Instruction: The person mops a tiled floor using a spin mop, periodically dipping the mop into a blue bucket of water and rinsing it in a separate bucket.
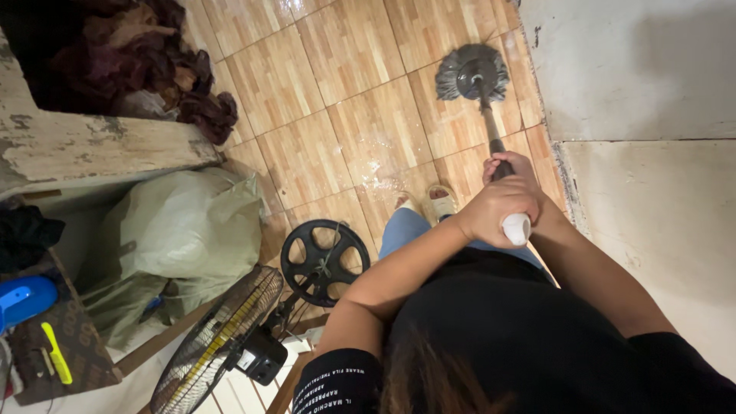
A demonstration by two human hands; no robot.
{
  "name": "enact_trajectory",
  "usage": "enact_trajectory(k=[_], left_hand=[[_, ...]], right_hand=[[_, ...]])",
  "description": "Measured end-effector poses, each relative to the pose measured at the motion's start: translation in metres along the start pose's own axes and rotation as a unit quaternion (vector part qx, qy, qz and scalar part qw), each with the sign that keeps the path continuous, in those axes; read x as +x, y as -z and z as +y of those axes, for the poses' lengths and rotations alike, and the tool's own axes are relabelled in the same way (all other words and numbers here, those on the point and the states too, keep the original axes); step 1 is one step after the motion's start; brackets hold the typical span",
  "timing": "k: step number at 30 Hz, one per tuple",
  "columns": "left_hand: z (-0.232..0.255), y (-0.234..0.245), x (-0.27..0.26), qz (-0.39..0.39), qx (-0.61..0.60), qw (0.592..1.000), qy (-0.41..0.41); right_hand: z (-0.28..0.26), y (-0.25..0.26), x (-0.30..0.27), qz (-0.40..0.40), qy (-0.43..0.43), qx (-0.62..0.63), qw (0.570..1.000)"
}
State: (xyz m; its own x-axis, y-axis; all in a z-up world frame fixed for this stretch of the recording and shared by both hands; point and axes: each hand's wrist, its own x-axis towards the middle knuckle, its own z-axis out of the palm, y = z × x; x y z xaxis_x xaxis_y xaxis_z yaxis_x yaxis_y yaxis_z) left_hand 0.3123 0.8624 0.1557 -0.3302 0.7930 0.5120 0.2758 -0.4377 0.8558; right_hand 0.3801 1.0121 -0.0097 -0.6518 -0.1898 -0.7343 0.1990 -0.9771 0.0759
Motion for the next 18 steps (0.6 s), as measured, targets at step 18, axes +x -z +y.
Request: enact_trajectory(k=[18], left_hand=[[0.030,0.026,-0.078,0.108,0.064,0.991,0.054]], right_hand=[[0.050,-0.011,0.043,0.139,-0.082,-0.210,0.964]])
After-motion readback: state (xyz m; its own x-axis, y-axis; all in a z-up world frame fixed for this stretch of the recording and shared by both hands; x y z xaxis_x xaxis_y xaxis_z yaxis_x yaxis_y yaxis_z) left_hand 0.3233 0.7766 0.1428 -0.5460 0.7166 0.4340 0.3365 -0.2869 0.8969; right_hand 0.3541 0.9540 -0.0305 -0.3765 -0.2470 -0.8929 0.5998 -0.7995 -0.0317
